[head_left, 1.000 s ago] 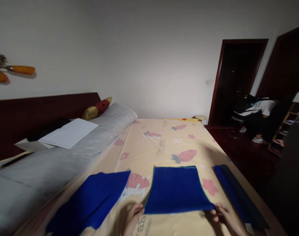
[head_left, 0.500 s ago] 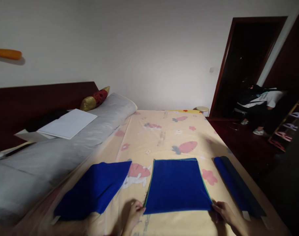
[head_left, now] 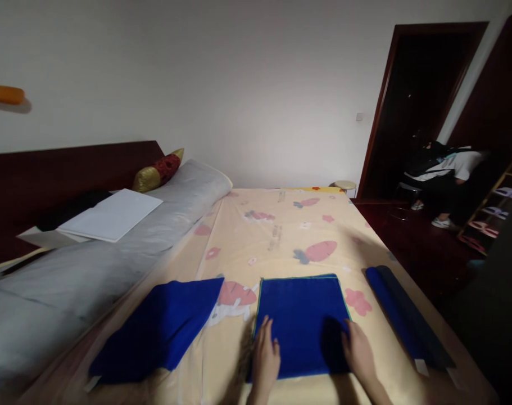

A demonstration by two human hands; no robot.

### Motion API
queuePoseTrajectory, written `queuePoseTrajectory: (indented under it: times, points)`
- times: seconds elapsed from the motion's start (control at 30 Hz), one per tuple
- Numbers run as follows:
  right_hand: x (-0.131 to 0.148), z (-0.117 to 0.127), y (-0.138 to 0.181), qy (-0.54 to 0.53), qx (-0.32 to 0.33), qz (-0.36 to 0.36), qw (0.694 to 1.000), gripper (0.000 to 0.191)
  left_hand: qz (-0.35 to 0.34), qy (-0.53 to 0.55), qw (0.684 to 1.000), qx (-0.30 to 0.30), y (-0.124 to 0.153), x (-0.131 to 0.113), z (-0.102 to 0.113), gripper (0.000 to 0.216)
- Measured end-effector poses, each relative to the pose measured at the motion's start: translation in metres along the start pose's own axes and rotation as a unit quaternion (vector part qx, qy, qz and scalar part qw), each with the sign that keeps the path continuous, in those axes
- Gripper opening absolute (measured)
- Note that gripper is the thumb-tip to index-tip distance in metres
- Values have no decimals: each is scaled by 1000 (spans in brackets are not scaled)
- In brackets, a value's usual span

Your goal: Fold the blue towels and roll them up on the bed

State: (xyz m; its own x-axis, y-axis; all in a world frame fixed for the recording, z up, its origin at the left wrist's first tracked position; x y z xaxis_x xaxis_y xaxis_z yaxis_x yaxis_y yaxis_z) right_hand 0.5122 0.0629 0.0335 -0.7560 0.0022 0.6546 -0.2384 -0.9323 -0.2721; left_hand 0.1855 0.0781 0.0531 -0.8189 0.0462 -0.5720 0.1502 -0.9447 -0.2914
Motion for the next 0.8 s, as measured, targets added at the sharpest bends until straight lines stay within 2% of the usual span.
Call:
queuePoseTrajectory:
  times: [0.07,0.1,0.13,0.2,0.23,0.3,0.4,0.5,0.57,0.63,0.7,0.8]
  points:
    - [49,-46,8,8,60,80,995,49,-74,-21,996,51,4,-48,-41,58]
    - [66,-67,14,19,86,99,991,50,-100,-39,991,82,8,-63,-61,59]
    - [76,-85,20,32,110,112,987,50,-119,-61,985,110,13,-71,-77,58]
    - [78,-105,28,65,132,120,982,51,-134,-107,975,144,21,-67,-96,54]
    - [70,-105,30,85,127,114,982,52,-128,-130,972,147,23,-56,-96,53]
    - [40,-91,32,124,92,89,984,57,-96,-175,971,131,25,-23,-81,52]
    - [-12,-56,36,165,45,56,984,65,-28,-247,965,81,26,27,-38,54]
    - [-37,-37,40,185,33,52,981,64,24,-300,953,44,28,52,-7,53]
    - [-35,-34,40,191,10,45,981,63,51,-318,947,23,29,53,-1,53]
    - [-15,-41,38,178,-8,60,982,62,51,-310,949,9,29,40,-7,53]
    - [14,-60,38,148,10,106,983,59,11,-270,963,29,27,19,-28,52]
    - [47,-93,42,106,86,175,975,55,-69,-191,974,96,28,-11,-64,52]
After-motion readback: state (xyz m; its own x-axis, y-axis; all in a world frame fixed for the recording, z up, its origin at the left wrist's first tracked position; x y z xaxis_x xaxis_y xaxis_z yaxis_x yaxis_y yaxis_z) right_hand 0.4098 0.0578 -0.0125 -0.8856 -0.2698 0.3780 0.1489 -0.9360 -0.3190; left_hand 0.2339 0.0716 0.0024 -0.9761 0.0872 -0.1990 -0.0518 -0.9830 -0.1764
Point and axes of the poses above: each hand's wrist, its own y-axis away from the middle knuckle, its own z-axis out of the back of the hand, x = y × z, the point moved 9 cm from there along -y, towards the middle knuckle, and after that the axes turned 2 degrees about -x, right-handed, at the moved point
